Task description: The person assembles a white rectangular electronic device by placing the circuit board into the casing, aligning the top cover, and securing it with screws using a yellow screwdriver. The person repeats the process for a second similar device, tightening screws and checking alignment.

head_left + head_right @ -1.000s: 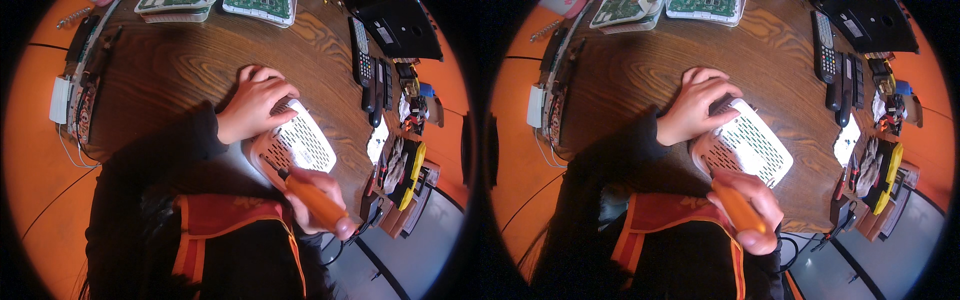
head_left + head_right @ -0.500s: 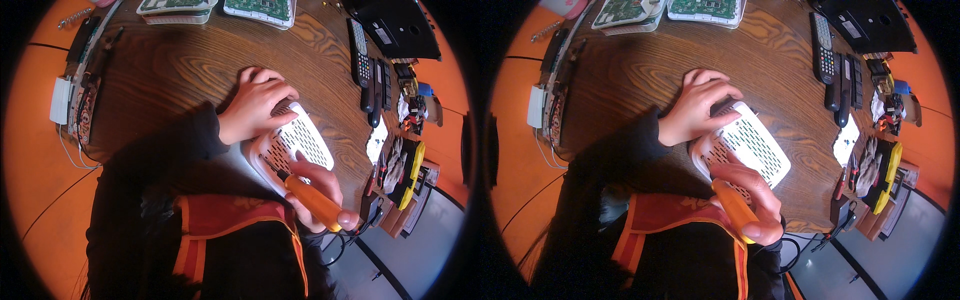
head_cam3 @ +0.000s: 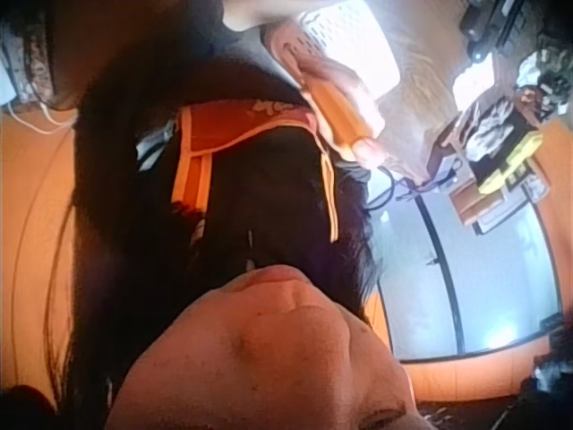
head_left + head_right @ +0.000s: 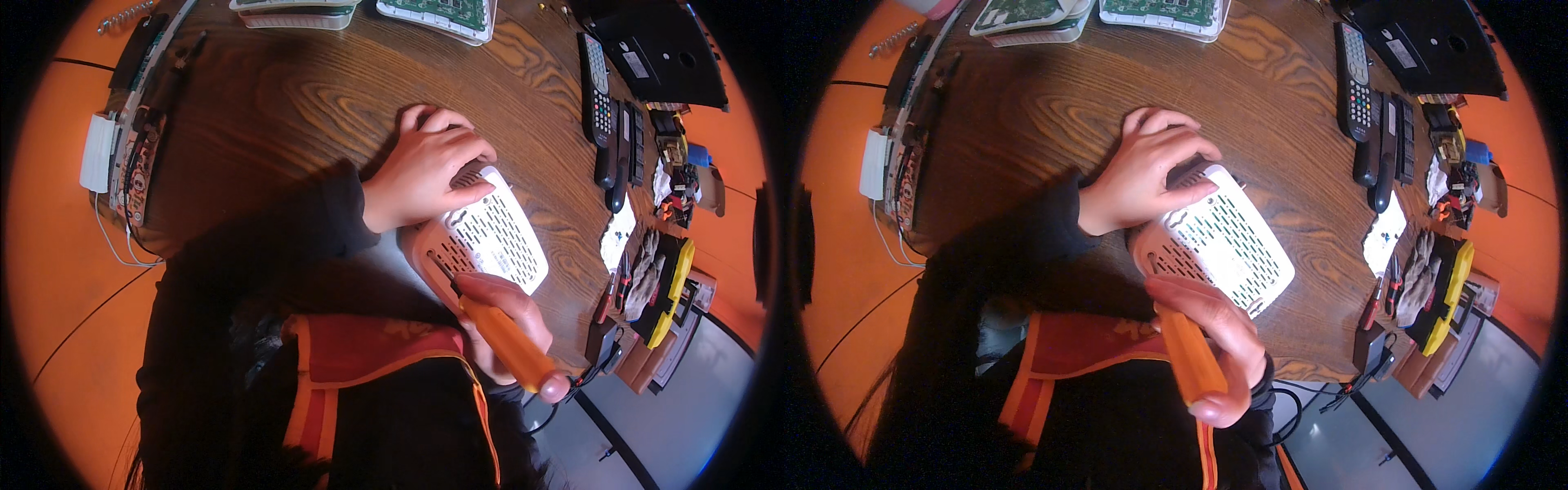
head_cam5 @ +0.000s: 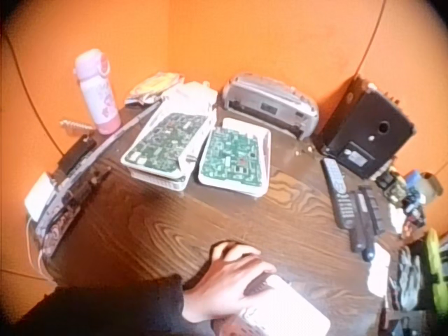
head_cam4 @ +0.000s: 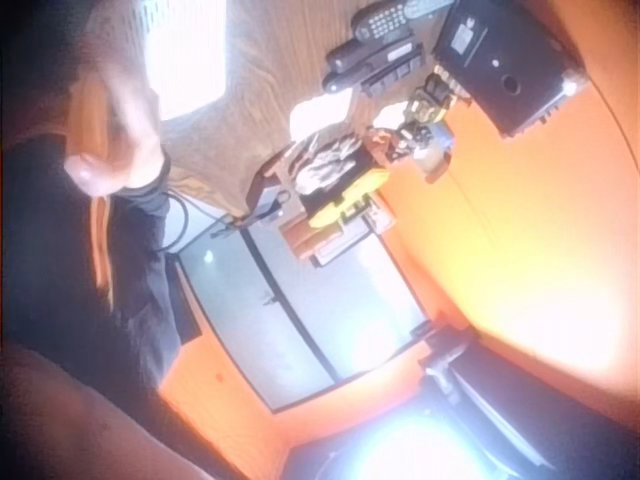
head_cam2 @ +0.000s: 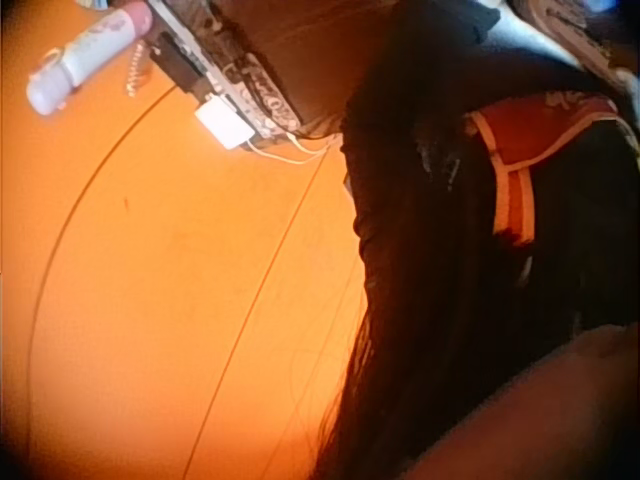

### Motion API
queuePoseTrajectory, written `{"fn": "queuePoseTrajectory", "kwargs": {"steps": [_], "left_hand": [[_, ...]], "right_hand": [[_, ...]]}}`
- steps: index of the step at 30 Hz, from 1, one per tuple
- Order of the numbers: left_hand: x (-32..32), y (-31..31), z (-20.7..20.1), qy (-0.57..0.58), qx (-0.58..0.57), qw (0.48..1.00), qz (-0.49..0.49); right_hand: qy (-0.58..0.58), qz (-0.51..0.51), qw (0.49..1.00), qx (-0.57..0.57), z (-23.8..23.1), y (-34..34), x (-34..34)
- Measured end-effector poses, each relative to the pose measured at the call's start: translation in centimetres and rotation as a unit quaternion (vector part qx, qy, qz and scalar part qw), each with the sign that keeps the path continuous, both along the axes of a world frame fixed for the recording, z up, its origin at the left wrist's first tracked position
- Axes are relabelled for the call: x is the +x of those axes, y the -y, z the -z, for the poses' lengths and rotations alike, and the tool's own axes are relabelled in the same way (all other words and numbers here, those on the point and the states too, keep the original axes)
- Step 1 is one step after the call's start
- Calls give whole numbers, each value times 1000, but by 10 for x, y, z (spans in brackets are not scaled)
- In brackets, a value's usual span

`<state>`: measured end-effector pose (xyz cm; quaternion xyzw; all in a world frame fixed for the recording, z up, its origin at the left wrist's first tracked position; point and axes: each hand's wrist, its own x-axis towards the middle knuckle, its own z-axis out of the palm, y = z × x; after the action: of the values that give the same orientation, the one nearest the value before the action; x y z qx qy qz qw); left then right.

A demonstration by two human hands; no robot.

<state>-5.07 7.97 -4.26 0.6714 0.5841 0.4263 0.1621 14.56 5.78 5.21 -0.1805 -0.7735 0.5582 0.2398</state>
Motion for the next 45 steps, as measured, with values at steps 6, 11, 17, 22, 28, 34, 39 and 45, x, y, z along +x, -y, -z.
{"fn": "queuePoseTrajectory", "kwargs": {"steps": [6, 11, 17, 22, 28, 34, 39, 45], "left_hand": [[0, 1, 0, 0, -13, 1000, 6], [0, 0, 0, -6, -9, 1000, 1], [-2, 2, -2, -5, -24, 1000, 11], [-1, 1, -3, 0, -30, 999, 18], [-2, 1, -3, -1, -30, 999, 15], [-1, 1, -2, -10, -17, 1000, 10], [-1, 2, -1, -11, -15, 1000, 13], [-1, 2, 1, -16, -12, 1000, 10]], "right_hand": [[15, 64, 995, 72, -6, 5, -12], [54, 110, 992, -15, -9, 9, -13], [12, 76, 995, -71, 1, 8, 2], [-51, -26, 997, -54, 5, 4, 7], [-95, -18, 994, -52, 9, 5, -3], [-60, 142, 986, 64, 2, 13, -10], [-155, 195, 939, 237, 16, 5, -14], [-111, 170, 951, 234, 18, 5, -11]]}}
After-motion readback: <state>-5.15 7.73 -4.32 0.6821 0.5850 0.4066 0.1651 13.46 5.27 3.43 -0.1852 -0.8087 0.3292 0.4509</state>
